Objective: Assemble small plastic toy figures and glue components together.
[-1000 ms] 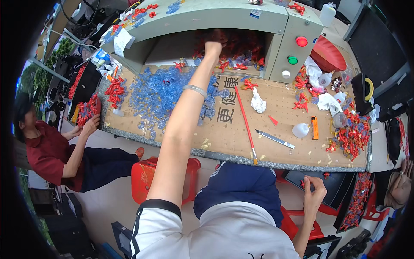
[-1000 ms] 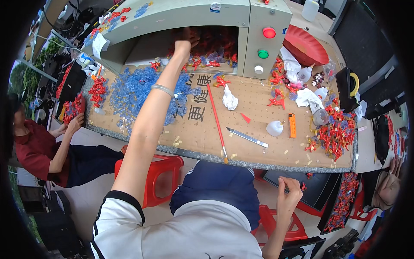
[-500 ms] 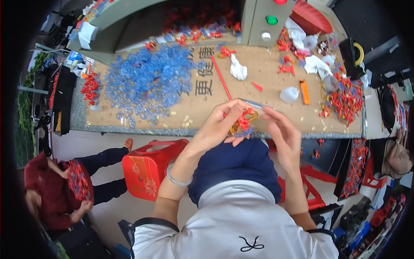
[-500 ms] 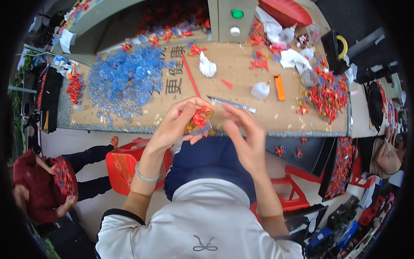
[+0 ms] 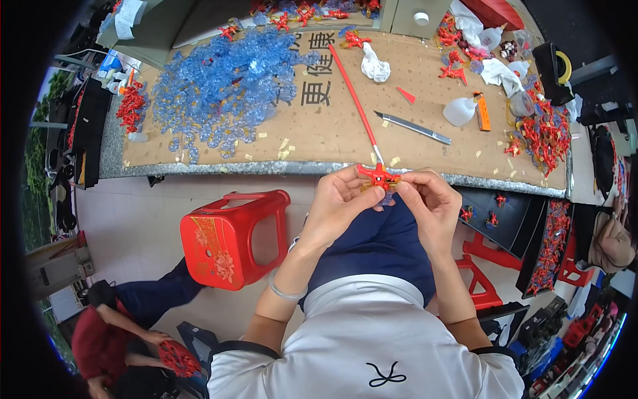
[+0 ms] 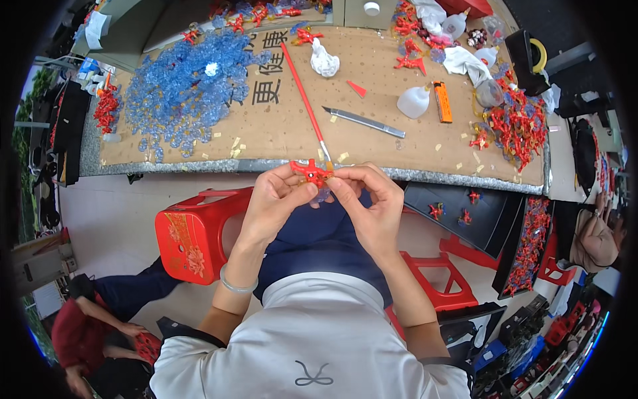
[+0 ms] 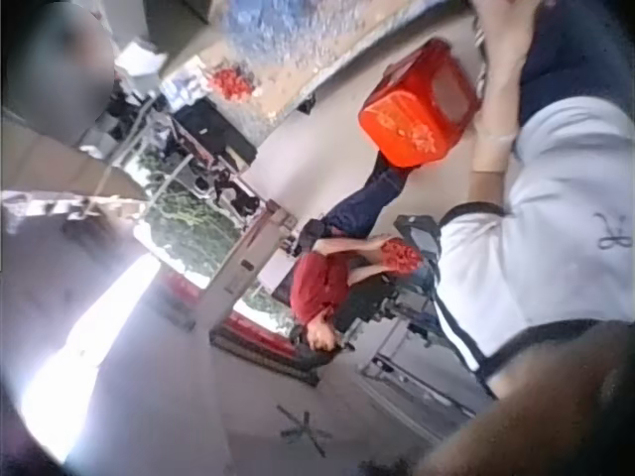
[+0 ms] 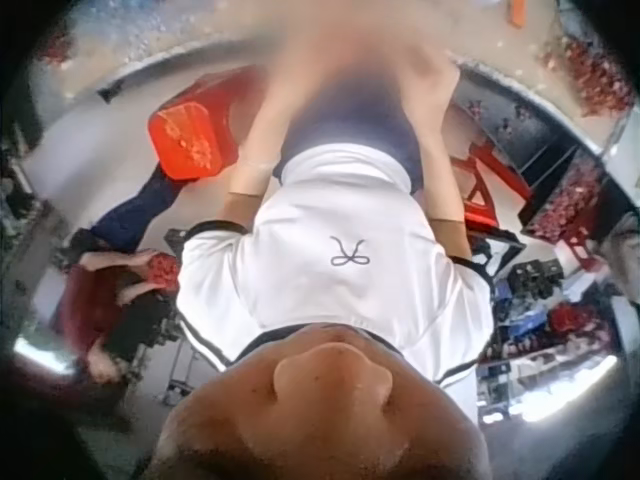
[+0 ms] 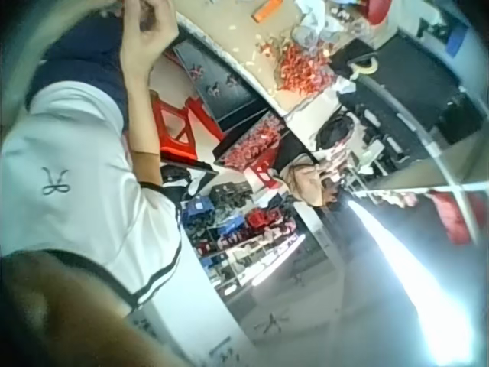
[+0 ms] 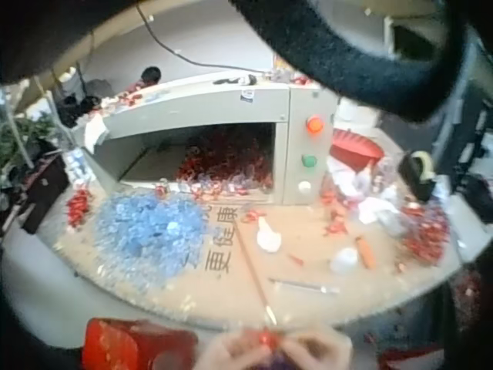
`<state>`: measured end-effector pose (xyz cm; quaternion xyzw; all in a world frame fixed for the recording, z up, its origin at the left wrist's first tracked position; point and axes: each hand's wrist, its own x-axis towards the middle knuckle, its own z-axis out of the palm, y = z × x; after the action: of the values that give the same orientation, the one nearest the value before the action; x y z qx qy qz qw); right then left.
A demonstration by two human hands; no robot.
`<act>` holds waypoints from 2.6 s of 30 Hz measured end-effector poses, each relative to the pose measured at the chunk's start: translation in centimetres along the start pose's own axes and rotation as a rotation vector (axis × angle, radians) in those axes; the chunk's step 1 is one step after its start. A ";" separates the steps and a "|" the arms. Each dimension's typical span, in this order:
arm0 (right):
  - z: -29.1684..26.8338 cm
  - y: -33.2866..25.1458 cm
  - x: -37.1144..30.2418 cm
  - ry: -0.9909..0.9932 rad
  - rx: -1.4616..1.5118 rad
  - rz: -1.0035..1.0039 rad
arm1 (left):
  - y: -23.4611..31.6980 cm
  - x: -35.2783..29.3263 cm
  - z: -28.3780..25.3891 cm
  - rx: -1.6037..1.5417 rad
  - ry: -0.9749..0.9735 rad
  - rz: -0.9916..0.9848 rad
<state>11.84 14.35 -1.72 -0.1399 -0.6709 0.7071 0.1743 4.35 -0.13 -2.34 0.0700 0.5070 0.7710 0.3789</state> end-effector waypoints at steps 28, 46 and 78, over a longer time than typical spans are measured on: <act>-1.0 2.7 -4.1 -0.076 -0.373 -0.088 | -6.4 -4.2 -0.1 0.176 0.084 0.082; -0.9 3.4 -2.5 -0.049 -0.057 0.160 | -7.0 -3.4 1.4 -0.152 -0.032 0.219; -7.6 -0.1 -5.5 -0.060 -0.567 -0.456 | -3.8 -2.1 2.2 -0.120 -0.058 0.104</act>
<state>20.12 18.77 -2.30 -0.0087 -0.8591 0.4396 0.2619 8.89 0.83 -3.92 0.0954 0.4443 0.8164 0.3563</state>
